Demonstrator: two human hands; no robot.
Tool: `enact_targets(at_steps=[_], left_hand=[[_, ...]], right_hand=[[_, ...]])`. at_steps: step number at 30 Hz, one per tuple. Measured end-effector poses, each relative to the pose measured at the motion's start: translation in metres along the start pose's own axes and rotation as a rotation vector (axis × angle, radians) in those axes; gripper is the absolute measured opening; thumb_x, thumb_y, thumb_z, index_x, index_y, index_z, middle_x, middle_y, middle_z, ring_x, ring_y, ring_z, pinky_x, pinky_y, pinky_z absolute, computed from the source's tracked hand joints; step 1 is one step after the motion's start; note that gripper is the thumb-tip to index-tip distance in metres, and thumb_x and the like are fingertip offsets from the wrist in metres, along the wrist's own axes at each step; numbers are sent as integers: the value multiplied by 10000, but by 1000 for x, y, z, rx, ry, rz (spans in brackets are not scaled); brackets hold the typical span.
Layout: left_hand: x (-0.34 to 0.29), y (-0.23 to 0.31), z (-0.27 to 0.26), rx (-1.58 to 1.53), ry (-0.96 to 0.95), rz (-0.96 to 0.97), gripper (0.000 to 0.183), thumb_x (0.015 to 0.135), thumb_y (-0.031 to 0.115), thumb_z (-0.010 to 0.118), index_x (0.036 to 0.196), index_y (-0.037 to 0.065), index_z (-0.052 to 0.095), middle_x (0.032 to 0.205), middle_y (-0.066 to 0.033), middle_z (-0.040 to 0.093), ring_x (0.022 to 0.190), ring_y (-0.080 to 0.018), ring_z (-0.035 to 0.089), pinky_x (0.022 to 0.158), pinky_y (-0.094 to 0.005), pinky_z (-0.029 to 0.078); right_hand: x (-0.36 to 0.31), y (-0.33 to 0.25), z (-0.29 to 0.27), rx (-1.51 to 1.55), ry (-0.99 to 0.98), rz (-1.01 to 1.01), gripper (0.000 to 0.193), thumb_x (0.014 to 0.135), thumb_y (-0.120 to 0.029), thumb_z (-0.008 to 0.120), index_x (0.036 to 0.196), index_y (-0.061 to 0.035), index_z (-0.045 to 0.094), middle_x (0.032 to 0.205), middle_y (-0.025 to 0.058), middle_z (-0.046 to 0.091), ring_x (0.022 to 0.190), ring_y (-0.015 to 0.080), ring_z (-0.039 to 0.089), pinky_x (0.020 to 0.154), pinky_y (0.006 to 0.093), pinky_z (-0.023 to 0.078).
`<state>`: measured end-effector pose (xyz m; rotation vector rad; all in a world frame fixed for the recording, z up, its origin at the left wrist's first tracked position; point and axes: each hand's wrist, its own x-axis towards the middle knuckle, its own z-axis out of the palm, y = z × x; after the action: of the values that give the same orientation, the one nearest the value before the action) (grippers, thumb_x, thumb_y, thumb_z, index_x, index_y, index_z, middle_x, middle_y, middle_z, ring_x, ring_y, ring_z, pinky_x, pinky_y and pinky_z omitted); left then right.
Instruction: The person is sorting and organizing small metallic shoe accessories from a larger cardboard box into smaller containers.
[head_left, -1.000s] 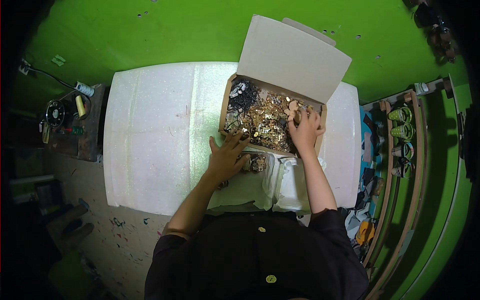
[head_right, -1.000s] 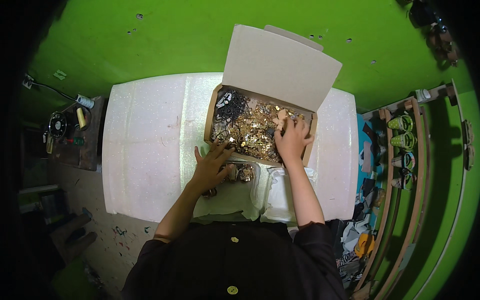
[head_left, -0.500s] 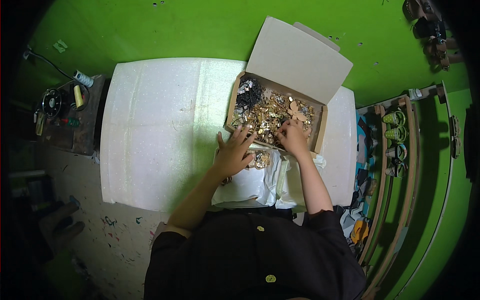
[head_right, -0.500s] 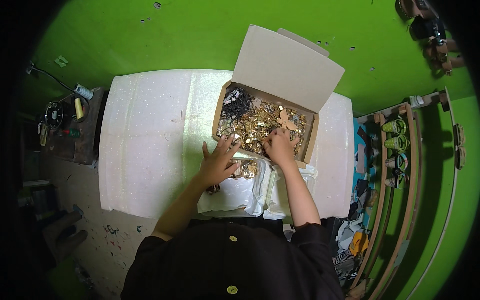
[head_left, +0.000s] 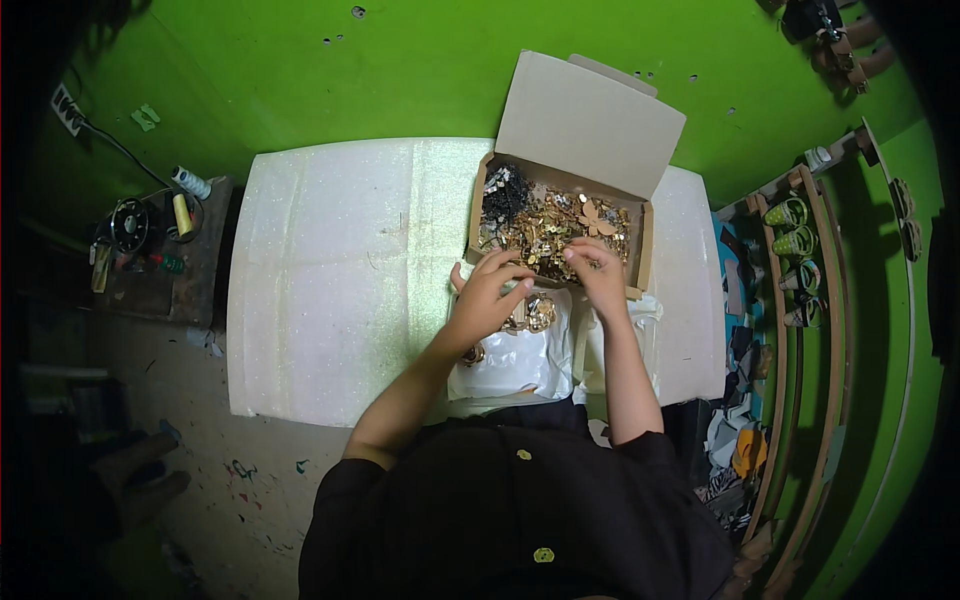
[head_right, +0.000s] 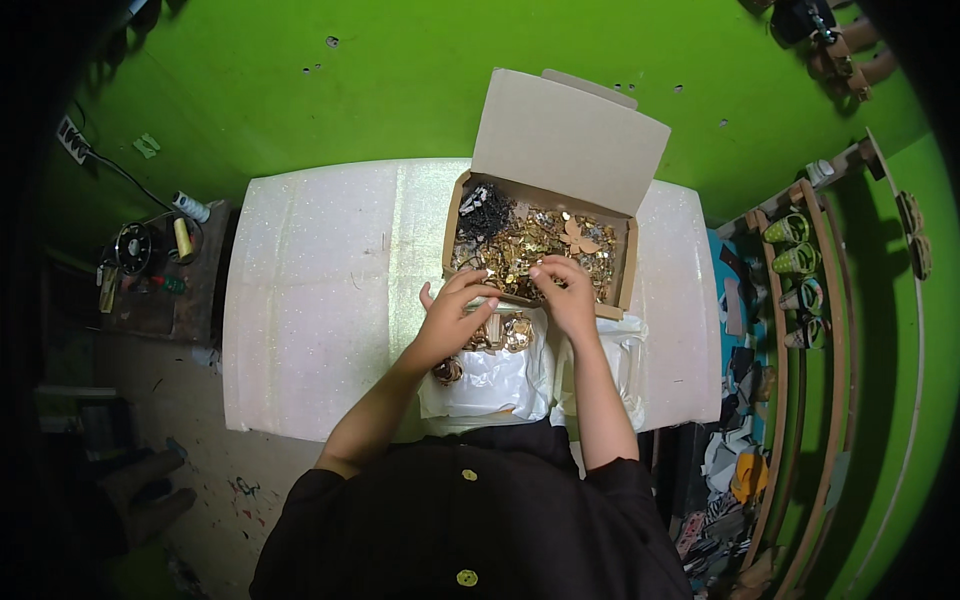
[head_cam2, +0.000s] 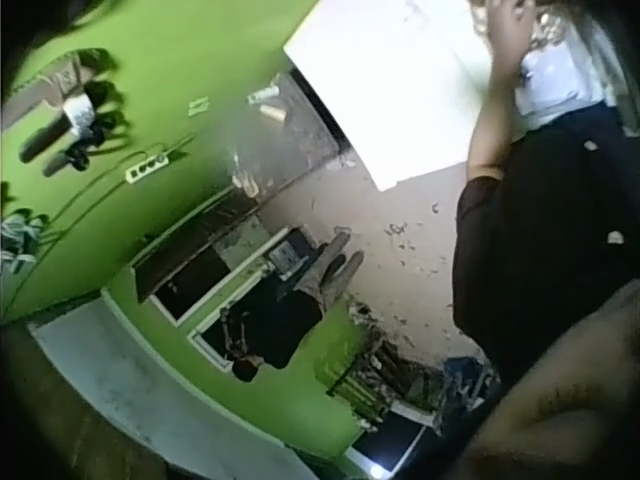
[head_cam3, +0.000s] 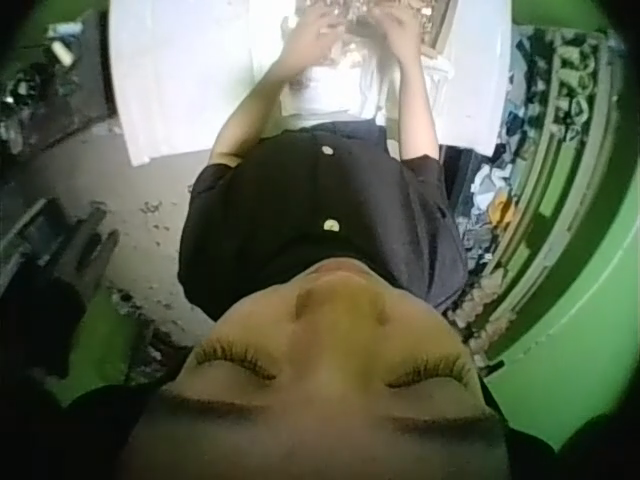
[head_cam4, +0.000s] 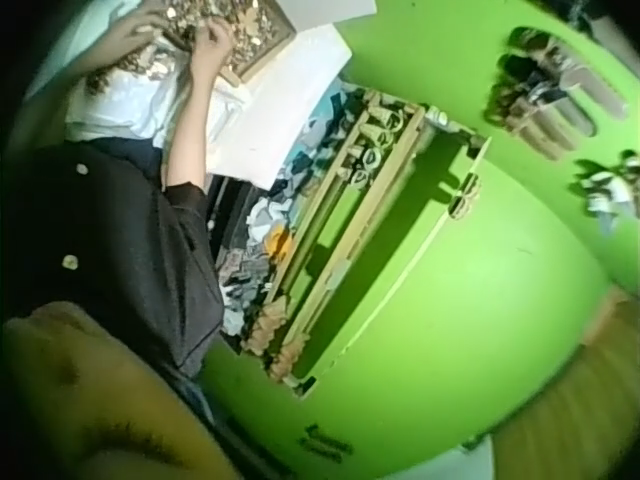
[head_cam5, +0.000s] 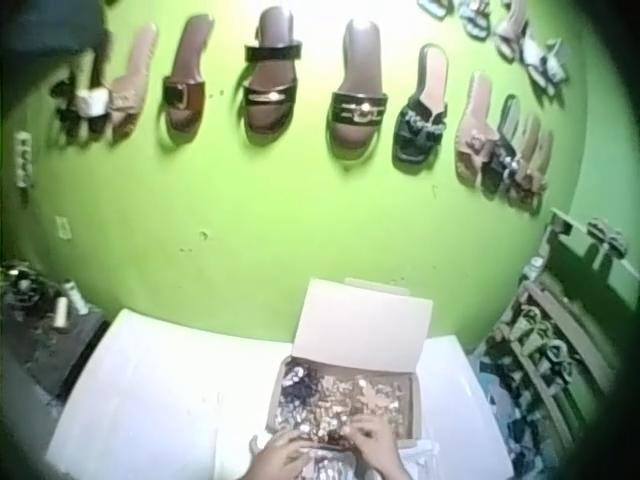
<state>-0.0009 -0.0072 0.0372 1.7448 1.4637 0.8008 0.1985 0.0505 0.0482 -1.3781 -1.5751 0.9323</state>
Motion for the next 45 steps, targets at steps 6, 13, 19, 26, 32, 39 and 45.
enact_targets(at_steps=[6,13,19,26,32,39,45], left_hand=[[-18,31,-14,-268,-13,-205,255,897,313,562,884,107,713,1229,-80,535,1199,-210,441,1012,-519,126],[-54,8,-16,-449,-183,34,189,826,185,660,938,40,707,1282,-180,488,1238,-251,419,1002,-361,336],[-77,4,-18,-272,-71,-36,204,799,246,689,950,112,719,1357,-169,424,1258,-305,398,1034,-398,278],[-98,-4,-6,-43,-85,-128,282,804,371,653,1017,192,702,1411,-137,363,1357,-305,218,1012,-594,8],[-112,-38,-7,258,101,-118,482,762,389,677,1204,216,595,1412,-168,337,1341,-351,224,995,-622,35],[-120,-52,3,337,121,-125,595,757,375,668,1300,196,502,1419,-197,299,1341,-367,209,980,-646,57],[-117,-52,6,346,102,-122,643,752,367,670,1335,203,455,1427,-208,274,1344,-374,201,979,-652,60]], right_hand=[[-66,-45,18,-292,134,-253,101,694,-204,752,759,-133,722,1009,25,594,1106,226,450,954,380,238],[-106,-34,10,-658,224,-642,175,636,-169,778,798,-210,724,1050,14,569,1151,269,408,960,399,213],[-120,-39,20,-339,280,-319,189,678,-202,751,861,-163,723,1124,27,550,1183,267,354,987,423,194],[-131,-12,45,140,-99,62,175,770,-244,702,867,-99,704,1137,54,556,1166,244,375,999,393,202],[-142,17,61,-416,-198,111,137,786,-246,664,838,-129,711,1114,28,556,1154,247,378,964,540,137],[-155,25,84,-753,-231,27,98,763,-194,634,792,-147,715,1150,35,527,1223,288,341,932,655,152],[-154,39,95,-798,-220,-64,109,771,-187,623,783,-112,702,1166,52,517,1236,305,338,933,658,149]])
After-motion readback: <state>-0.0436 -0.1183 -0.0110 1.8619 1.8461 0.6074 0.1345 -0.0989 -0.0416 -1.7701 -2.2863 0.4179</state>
